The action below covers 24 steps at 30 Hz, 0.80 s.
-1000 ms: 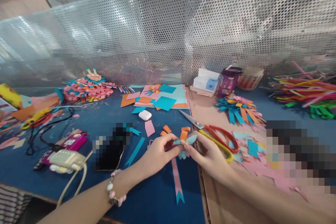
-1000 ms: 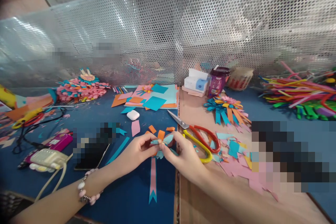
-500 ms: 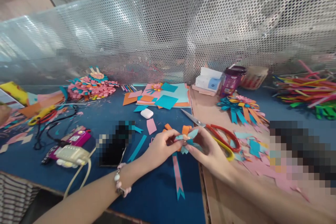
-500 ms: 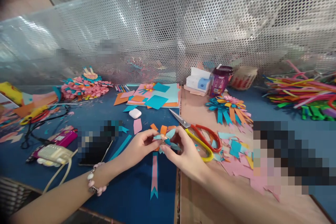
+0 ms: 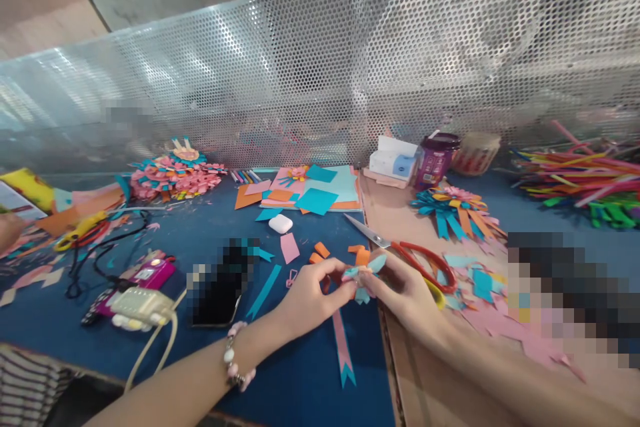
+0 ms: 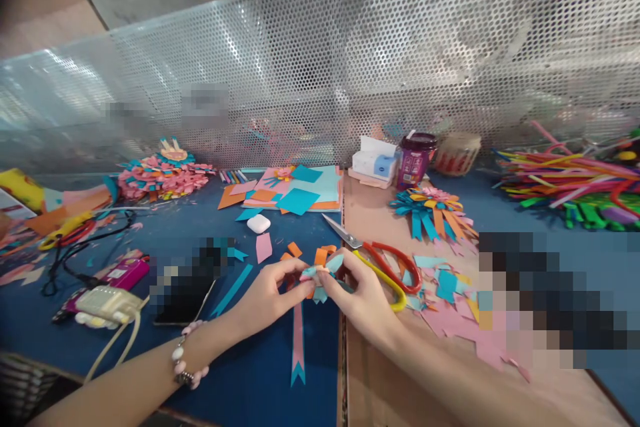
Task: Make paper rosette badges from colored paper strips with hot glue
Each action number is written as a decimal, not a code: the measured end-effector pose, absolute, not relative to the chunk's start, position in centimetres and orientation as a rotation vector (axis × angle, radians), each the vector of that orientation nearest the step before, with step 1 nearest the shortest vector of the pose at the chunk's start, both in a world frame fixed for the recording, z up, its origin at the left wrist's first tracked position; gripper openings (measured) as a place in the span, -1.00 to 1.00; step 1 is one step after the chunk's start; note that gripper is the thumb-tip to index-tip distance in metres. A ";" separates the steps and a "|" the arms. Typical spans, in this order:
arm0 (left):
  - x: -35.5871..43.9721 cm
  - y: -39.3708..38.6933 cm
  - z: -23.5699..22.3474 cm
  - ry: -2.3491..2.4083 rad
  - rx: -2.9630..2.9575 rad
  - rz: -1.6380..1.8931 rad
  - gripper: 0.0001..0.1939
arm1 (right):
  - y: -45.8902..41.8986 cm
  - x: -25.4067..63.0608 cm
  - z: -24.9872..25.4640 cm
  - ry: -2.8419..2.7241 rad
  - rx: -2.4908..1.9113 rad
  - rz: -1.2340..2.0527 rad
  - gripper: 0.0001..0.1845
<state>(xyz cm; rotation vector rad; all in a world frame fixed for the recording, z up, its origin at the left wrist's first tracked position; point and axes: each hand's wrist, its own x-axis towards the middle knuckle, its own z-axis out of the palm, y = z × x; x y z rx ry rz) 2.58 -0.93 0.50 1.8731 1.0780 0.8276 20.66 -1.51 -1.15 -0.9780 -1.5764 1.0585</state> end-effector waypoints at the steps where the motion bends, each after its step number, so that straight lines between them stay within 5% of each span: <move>1: 2.5 -1.0 0.5 1.088 1.881 0.826 -0.81 | -1.6 20.7 -1.1 -1.565 -0.993 1.062 -0.77; 24: 2.1 -1.3 0.3 0.967 2.101 0.757 -0.81 | -2.5 21.4 -0.7 -1.620 -1.067 1.145 -0.77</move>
